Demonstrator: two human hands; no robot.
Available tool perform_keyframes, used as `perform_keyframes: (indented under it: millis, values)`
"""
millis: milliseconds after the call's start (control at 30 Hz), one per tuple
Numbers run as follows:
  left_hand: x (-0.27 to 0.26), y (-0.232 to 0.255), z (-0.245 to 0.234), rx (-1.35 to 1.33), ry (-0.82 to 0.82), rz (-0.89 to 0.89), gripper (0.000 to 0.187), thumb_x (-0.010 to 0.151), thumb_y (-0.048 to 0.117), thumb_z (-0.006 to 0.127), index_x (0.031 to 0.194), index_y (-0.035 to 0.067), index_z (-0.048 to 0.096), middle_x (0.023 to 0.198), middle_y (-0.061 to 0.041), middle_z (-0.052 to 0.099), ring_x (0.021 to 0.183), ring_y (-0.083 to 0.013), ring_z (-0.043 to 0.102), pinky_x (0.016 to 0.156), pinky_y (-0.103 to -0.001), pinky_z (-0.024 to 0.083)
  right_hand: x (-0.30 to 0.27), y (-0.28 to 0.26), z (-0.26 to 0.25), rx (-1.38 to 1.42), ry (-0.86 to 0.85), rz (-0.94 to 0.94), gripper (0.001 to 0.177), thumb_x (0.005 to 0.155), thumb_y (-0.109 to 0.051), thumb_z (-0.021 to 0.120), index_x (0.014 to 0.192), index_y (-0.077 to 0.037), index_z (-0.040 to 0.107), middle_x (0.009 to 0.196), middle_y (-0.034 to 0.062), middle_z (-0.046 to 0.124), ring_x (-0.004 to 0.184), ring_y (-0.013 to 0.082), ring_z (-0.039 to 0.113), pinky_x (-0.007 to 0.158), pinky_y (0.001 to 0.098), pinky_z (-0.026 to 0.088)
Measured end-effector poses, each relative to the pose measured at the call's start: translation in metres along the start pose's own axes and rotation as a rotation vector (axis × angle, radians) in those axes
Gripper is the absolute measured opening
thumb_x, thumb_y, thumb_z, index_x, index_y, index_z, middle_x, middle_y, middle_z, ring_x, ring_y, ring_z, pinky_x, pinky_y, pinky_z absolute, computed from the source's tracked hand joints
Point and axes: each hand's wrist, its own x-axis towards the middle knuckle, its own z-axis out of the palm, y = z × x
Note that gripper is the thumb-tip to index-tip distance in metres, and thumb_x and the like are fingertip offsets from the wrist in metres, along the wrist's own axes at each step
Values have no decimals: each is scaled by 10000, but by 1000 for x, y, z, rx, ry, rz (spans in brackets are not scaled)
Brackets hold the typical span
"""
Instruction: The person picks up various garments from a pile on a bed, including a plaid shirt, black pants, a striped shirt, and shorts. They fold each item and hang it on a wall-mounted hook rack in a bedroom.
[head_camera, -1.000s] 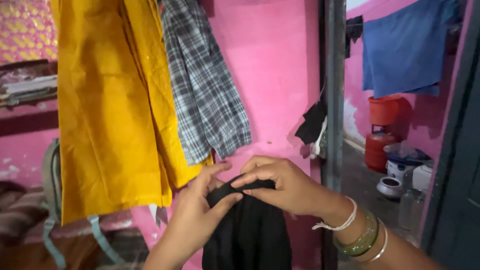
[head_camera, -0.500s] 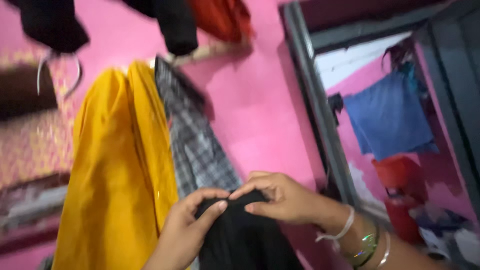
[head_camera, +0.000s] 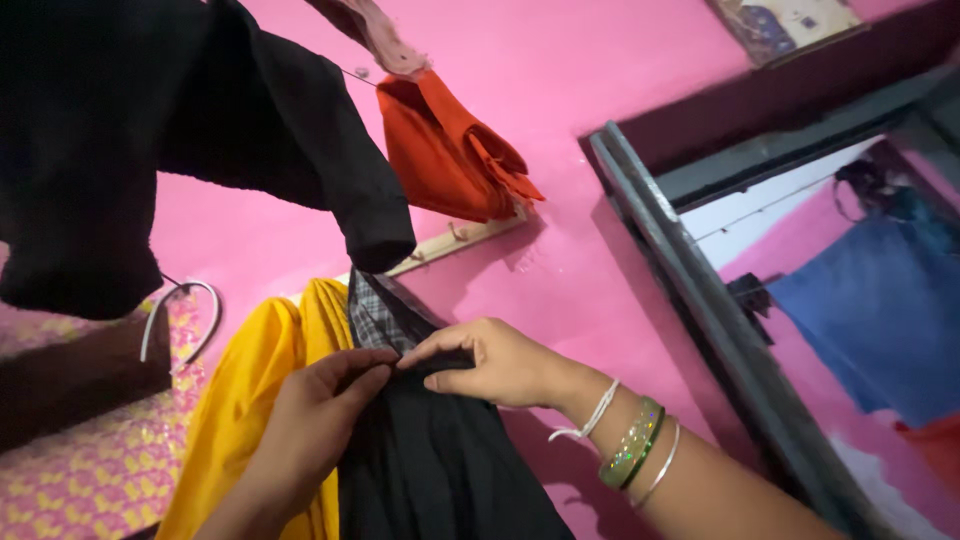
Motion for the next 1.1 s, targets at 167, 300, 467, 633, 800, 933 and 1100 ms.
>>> perform_keyframes:
  millis: [167, 300, 467, 633, 800, 933, 1100]
  values:
    - [29, 4, -3, 108, 55, -65, 289, 985, 171, 680, 1225, 34, 763, 961, -94, 760, 797, -155, 580, 709, -295, 456, 39, 39, -15, 116, -37, -86, 343, 942, -49, 649, 1281, -23, 698, 1237, 64, 733, 1182, 126, 641, 1052, 288, 491]
    - [58, 5, -6, 23, 122, 4, 290, 928, 149, 674, 1171, 23, 766, 967, -41, 766, 853, -93, 651, 775, -230, 498, 62, 56, -19, 628, 19, -97, 321, 987, -42, 603, 1301, 10, 648, 1284, 80, 685, 1252, 161, 602, 1116, 316, 438]
    - [88, -7, -19, -136, 174, 11, 290, 970, 125, 654, 1205, -10, 759, 998, -90, 755, 838, -164, 638, 752, -301, 502, 72, 64, -18, 1000, -34, -91, 376, 986, -74, 557, 1348, 18, 605, 1295, 79, 690, 1244, 168, 612, 1108, 329, 449]
    - [100, -19, -14, -271, 171, -45, 298, 947, 128, 621, 1181, -22, 728, 1007, -110, 774, 853, -177, 713, 763, -303, 567, 92, 92, -29, 909, -128, 4, 336, 960, -21, 615, 1289, 25, 660, 1221, 126, 703, 1079, 189, 684, 1001, 334, 521]
    - [126, -31, -6, -36, 266, 80, 273, 934, 104, 656, 1157, -24, 747, 989, -107, 778, 841, -160, 702, 748, -284, 553, 133, 119, -40, 282, 94, -16, 304, 877, 18, 668, 1164, -16, 763, 1129, 97, 768, 1032, 142, 699, 941, 281, 537]
    - [152, -40, -12, 71, 323, 147, 249, 920, 98, 672, 1122, -22, 755, 941, -99, 781, 787, -138, 709, 701, -265, 559, 154, 129, -39, -21, 202, -166, 285, 878, -8, 642, 1131, -27, 772, 1080, 115, 785, 1029, 182, 722, 932, 297, 546]
    - [177, -41, -25, 186, 365, 147, 231, 924, 110, 692, 1118, 18, 777, 850, -88, 760, 636, -134, 632, 561, -296, 496, 177, 118, -33, -444, 349, -306, 309, 856, -7, 588, 1094, -42, 781, 1107, 184, 759, 1062, 274, 732, 975, 335, 538]
